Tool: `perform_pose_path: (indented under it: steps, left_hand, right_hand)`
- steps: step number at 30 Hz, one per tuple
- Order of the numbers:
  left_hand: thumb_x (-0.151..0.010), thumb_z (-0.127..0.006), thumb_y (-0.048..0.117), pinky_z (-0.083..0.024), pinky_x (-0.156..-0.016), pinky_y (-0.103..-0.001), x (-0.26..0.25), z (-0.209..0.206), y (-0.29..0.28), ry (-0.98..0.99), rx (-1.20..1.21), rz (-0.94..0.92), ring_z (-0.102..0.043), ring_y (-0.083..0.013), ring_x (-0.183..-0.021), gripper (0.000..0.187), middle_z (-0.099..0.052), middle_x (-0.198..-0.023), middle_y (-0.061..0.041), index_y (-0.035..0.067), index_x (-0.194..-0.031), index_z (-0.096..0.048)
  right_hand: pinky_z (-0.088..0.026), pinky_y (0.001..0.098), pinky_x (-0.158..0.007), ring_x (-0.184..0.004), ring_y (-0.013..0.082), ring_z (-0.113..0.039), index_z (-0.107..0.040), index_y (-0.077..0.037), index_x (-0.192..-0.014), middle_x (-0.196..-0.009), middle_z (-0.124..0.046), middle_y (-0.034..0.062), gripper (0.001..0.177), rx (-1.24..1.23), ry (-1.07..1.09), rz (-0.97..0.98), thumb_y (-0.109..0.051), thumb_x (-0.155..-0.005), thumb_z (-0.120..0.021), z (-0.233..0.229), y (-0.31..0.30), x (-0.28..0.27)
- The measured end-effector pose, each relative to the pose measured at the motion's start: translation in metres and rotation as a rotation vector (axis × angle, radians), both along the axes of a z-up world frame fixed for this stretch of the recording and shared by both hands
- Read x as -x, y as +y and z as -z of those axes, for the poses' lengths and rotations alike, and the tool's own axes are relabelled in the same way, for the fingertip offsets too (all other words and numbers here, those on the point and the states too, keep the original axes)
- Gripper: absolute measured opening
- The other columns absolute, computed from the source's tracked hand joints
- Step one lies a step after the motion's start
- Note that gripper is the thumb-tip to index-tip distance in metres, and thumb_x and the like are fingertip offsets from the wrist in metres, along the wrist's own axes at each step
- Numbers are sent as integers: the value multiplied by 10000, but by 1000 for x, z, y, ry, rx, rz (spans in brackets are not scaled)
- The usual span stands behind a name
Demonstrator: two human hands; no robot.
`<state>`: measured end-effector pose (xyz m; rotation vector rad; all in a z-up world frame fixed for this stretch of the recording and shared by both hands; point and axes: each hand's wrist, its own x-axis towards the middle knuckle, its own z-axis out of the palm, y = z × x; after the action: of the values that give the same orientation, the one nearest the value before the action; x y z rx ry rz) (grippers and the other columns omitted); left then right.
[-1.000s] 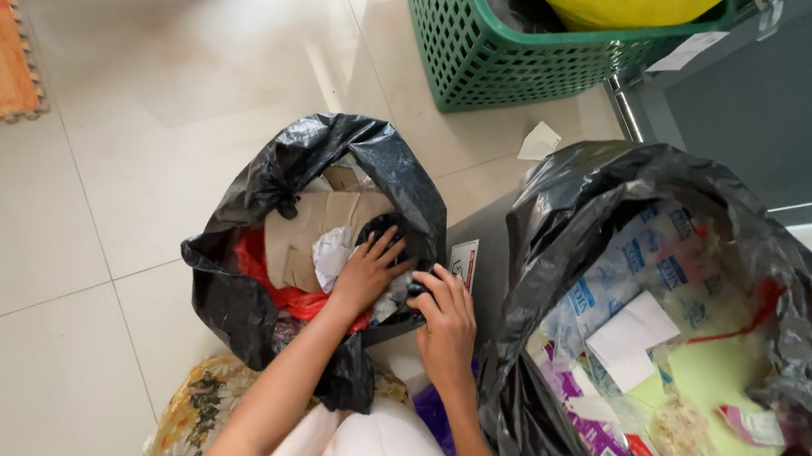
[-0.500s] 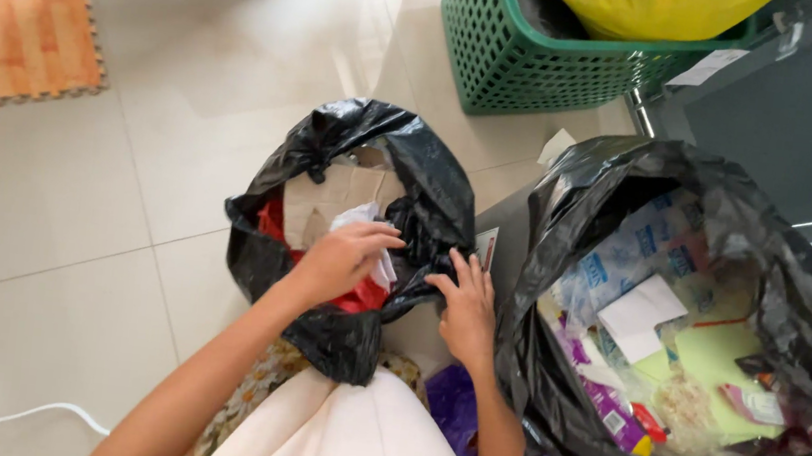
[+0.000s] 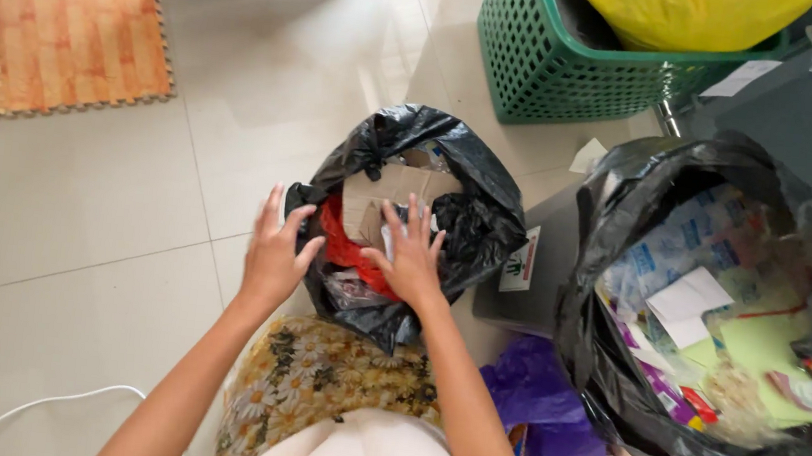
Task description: The person sits on the floor and sorts items between two open black trash bags. They move various items such as a red plastic bag, paper, and small packages from one bag to the other, occasionally pressing down to compact the contents.
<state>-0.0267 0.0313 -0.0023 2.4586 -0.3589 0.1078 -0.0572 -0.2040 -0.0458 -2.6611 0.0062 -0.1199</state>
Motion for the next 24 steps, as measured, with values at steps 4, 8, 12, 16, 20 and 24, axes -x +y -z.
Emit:
perform_pose_path:
  steps: [4, 8, 12, 16, 20, 24]
  left_hand:
    - [-841, -733, 128, -527, -959, -493, -51, 25, -24, 120, -11, 7, -571, -410, -1240, 504, -377, -1594, -177, 205, -1329, -635]
    - [-851, -655, 42, -530, -965, -505, -85, 47, -31, 307, 1, 10, -623, -449, -1156, 677, -467, -1509, -182, 136, -1499, -483]
    - [-770, -610, -39, -525, -944, -514, -92, 49, -30, 262, 72, 84, -587, -501, -1168, 860, -389, -1543, -255, 115, -1571, -338]
    - [-750, -606, -34, -529, -944, -494, -83, 28, -23, 354, 38, 137, -567, -487, -1215, 951, -312, -1597, -240, 216, -1601, -262]
    - [-825, -635, 70, -512, -1004, -468, -71, 2, -7, 367, 1, 176, -590, -443, -1225, 906, -325, -1623, -159, 314, -1615, -265]
    - [-856, -718, 251, -496, -1004, -470, -59, -24, 5, 268, -17, 269, -578, -418, -1256, 813, -322, -1622, -157, 284, -1573, -336]
  right_hand:
    - [-199, 843, -1058, -1540, 478, 15, -280, -415, -1594, -1715, -35, 101, 914, 91, 181, -46, -611, -848, -771, 41, 21, -10]
    - [-343, 802, -1007, -1563, 483, 80, -180, -455, -1619, -1741, 36, 73, 996, 169, 329, -75, -542, -821, -770, 66, 21, -11]
    - [-412, 764, -973, -1542, 505, 155, -104, -452, -1646, -1739, 110, 82, 1038, 240, 386, -105, -498, -848, -765, 81, 21, -26]
    - [-373, 772, -1011, -1540, 485, 197, -78, -455, -1630, -1729, 145, 63, 1031, 195, 475, -97, -588, -850, -740, 78, 20, -33]
    - [-320, 794, -1033, -1542, 466, 192, -156, -439, -1610, -1724, 114, 56, 1031, 86, 515, -108, -655, -794, -748, 56, 15, -32]
    - [-264, 761, -1090, -1529, 486, -70, -457, -332, -1544, -1705, -128, 116, 783, -82, 387, -106, -538, -870, -797, 17, -5, -32]
